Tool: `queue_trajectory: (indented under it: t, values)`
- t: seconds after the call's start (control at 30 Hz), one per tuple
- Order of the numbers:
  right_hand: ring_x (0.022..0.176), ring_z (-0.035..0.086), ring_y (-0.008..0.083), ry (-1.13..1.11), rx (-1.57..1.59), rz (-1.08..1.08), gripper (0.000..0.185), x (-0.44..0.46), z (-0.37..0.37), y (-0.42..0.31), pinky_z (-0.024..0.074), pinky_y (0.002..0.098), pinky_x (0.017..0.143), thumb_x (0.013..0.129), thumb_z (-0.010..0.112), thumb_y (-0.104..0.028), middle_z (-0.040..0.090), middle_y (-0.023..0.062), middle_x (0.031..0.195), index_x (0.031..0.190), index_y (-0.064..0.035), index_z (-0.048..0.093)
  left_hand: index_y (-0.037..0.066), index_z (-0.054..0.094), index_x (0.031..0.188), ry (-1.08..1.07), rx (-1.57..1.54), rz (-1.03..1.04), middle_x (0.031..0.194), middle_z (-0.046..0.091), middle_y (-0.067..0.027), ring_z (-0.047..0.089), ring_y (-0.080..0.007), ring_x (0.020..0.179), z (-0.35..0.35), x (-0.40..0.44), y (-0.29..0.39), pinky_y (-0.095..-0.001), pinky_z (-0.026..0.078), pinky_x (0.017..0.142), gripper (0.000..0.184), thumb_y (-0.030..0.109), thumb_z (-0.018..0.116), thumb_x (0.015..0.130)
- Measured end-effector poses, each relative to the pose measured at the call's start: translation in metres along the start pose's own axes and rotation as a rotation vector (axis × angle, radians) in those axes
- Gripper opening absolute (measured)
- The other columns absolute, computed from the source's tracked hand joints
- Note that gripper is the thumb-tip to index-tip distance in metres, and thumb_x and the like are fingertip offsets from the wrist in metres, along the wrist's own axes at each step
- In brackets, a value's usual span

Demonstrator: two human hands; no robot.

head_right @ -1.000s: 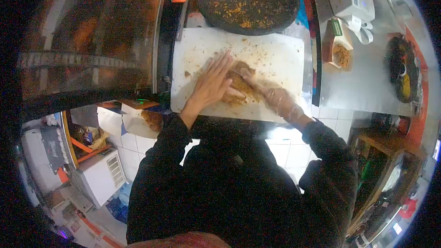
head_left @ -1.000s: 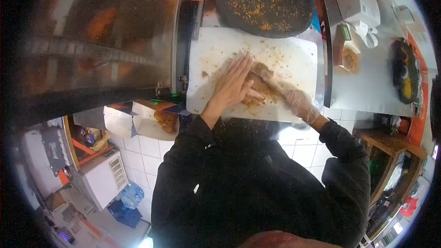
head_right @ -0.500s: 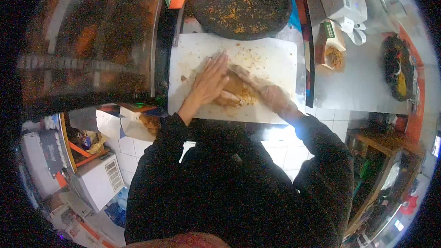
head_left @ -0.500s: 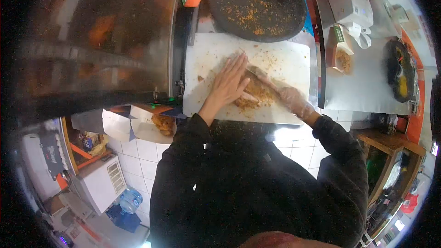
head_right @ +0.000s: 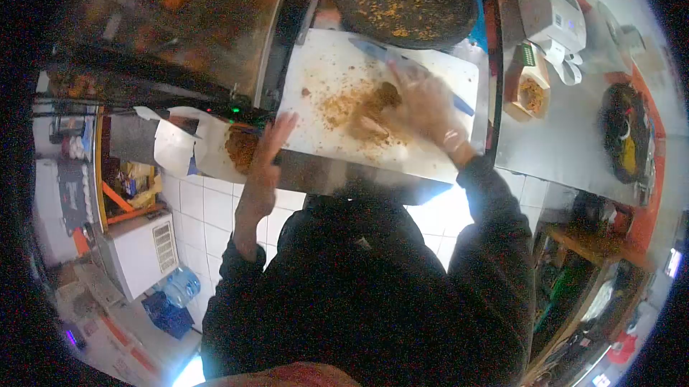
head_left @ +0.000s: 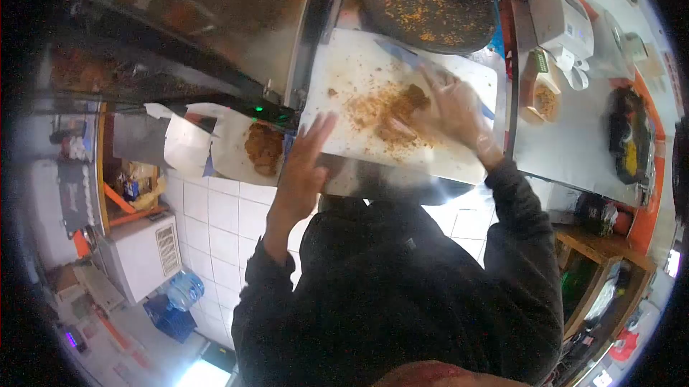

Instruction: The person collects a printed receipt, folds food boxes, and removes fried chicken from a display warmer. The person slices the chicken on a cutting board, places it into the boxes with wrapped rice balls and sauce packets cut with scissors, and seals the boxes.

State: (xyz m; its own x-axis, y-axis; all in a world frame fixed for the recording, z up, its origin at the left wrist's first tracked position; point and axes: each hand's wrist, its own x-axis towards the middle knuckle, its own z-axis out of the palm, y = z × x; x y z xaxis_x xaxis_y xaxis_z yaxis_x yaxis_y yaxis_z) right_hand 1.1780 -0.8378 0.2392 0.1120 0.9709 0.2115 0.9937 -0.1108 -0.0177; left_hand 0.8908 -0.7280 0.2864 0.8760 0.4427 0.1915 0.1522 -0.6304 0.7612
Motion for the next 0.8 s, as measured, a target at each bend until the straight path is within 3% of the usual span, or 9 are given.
queue_trajectory:
  t: [0.17,0.23,0.3,0.4,0.47,0.53,0.67,0.77,0.8]
  values:
    - [0.074,0.057,0.0289,0.225,-0.137,-0.094,0.065,0.001,0.030,-0.037,0.0446,0.0407,0.063,0.079,0.059,-0.049,0.061,0.0237,0.091,0.120,0.0005,0.047,0.000,0.035,0.136,0.352,-0.214,-0.402,0.138,0.040,-0.0162,0.030,-0.0301,0.133,-0.003,-0.094,-0.012,-0.0425,0.017,0.110,0.067,0.049,0.014,0.095]
    - [0.082,0.056,0.0310,-0.333,0.058,0.083,0.057,0.015,0.008,-0.049,0.0435,0.0432,0.065,0.082,0.056,-0.046,0.060,0.0199,0.084,0.113,0.0014,0.048,0.000,0.036,0.135,0.443,-0.256,-0.493,0.138,0.041,-0.0161,0.031,-0.0298,0.132,0.000,-0.123,-0.011,-0.0423,0.017,0.110,0.067,0.049,0.014,0.095]
    - [0.078,0.056,0.0316,-0.330,0.130,0.104,0.045,0.009,0.043,-0.051,0.0425,0.0429,0.063,0.082,0.058,-0.039,0.058,0.0161,0.076,0.105,-0.0010,0.052,0.000,0.037,0.134,0.462,-0.266,-0.510,0.137,0.042,-0.0160,0.031,-0.0296,0.132,0.001,-0.140,-0.012,-0.0422,0.018,0.110,0.067,0.050,0.014,0.096]
    - [0.079,0.059,0.0351,-0.197,0.138,0.014,0.037,0.005,0.058,-0.058,0.0484,0.0411,0.069,0.078,0.063,-0.031,0.059,0.0203,0.093,0.107,-0.0078,0.057,0.000,0.039,0.133,0.476,-0.270,-0.483,0.136,0.043,-0.0159,0.032,-0.0292,0.131,-0.008,-0.149,-0.020,-0.0419,0.018,0.109,0.067,0.050,0.014,0.096]
    - [0.078,0.059,0.0385,-0.027,0.379,0.081,0.032,0.008,0.060,-0.053,0.0488,0.0414,0.070,0.080,0.061,-0.023,0.060,0.0199,0.098,0.108,-0.0089,0.057,0.000,0.040,0.133,0.479,-0.273,-0.447,0.135,0.044,-0.0158,0.033,-0.0289,0.131,-0.020,-0.153,-0.027,-0.0417,0.019,0.109,0.067,0.050,0.014,0.096]
    - [0.068,0.056,0.0226,-0.092,0.654,0.293,0.025,0.009,0.045,-0.050,0.0444,0.0331,0.059,0.078,0.061,-0.023,0.060,0.0118,0.082,0.095,-0.0047,0.057,0.000,0.041,0.132,0.493,-0.261,-0.403,0.134,0.045,-0.0158,0.034,-0.0287,0.130,-0.041,-0.160,-0.036,-0.0415,0.019,0.109,0.068,0.050,0.013,0.096]
    - [0.073,0.057,0.0157,-0.328,1.392,0.621,0.031,0.034,-0.065,-0.140,0.0449,0.0252,0.060,0.081,0.063,-0.022,0.062,0.0095,0.093,0.105,-0.0034,0.056,-0.001,0.048,0.125,0.694,-0.273,-0.368,0.128,0.050,-0.0152,0.039,-0.0277,0.126,-0.098,-0.178,-0.051,-0.0393,0.022,0.107,0.067,0.049,0.015,0.096]
    - [0.081,0.055,0.0195,-0.444,1.406,0.420,0.038,0.063,-0.079,-0.217,0.0437,0.0288,0.066,0.081,0.063,-0.025,0.060,0.0118,0.098,0.110,-0.0020,0.053,-0.001,0.050,0.123,0.780,-0.212,-0.449,0.126,0.052,-0.0152,0.040,-0.0282,0.125,-0.124,-0.205,-0.086,-0.0387,0.023,0.107,0.064,0.046,0.016,0.097]
    - [0.084,0.054,0.0208,-0.466,1.357,0.313,0.041,0.078,-0.071,-0.241,0.0433,0.0300,0.069,0.081,0.063,-0.026,0.060,0.0126,0.099,0.112,-0.0015,0.051,0.004,0.051,0.124,0.755,-0.138,-0.550,0.127,0.051,-0.0120,0.039,-0.0260,0.125,-0.132,-0.208,-0.092,-0.0416,0.025,0.105,0.070,0.050,0.007,0.095]
